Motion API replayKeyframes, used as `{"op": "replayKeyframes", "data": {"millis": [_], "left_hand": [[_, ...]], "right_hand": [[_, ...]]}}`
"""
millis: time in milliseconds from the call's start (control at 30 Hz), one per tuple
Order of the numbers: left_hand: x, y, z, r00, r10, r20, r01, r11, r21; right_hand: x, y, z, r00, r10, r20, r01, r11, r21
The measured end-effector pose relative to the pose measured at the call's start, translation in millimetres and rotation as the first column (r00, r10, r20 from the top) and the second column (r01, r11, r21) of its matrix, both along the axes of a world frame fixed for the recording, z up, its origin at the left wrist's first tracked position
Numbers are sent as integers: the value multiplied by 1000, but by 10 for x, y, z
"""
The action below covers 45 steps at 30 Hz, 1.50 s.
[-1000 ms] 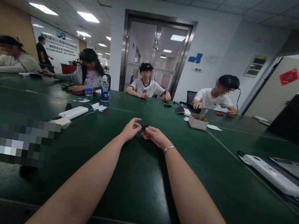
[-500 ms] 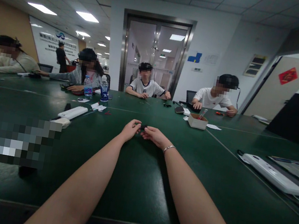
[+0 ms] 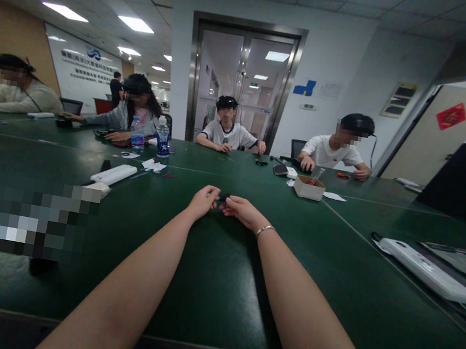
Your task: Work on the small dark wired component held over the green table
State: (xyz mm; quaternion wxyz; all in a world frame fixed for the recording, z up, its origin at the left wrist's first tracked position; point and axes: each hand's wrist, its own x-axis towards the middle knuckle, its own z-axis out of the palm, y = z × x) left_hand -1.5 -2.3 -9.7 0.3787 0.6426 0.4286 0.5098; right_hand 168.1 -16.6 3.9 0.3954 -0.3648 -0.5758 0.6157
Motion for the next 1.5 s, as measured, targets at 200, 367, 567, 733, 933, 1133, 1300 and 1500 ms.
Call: {"op": "replayKeyframes", "data": {"millis": [200, 367, 567, 733, 933, 1133, 1300, 1500], "left_hand": [[-5, -15, 16, 999, -4, -41, 3, 1000, -22], [-18, 4, 1, 999, -16, -45, 15, 999, -31], [4, -36, 45, 1000, -8, -27, 6, 997, -71], [18, -35, 57, 999, -32, -24, 29, 993, -113], [12, 19, 2, 997, -53, -55, 47, 993, -105], [13, 35, -11, 996, -85, 29, 88, 992, -93], [4, -18, 29, 998, -62, 16, 63, 995, -74], [-6, -52, 45, 997, -75, -25, 74, 995, -61]], "right_hand": [[-4, -7, 7, 1000, -10, -14, 10, 1000, -18], [-6, -9, 5, 1000, -1, -17, 1, 1000, -6], [-6, -3, 5, 1000, 7, -6, -7, 1000, 10], [2, 10, -5, 1000, 8, -5, -8, 1000, 6], [1, -1, 0, 1000, -11, -10, 11, 1000, -11], [12, 4, -9, 1000, 0, -23, 0, 1000, 2], [5, 7, -9, 999, -19, -42, 19, 1000, -8], [-3, -25, 27, 997, -37, -62, 35, 999, -25]]}}
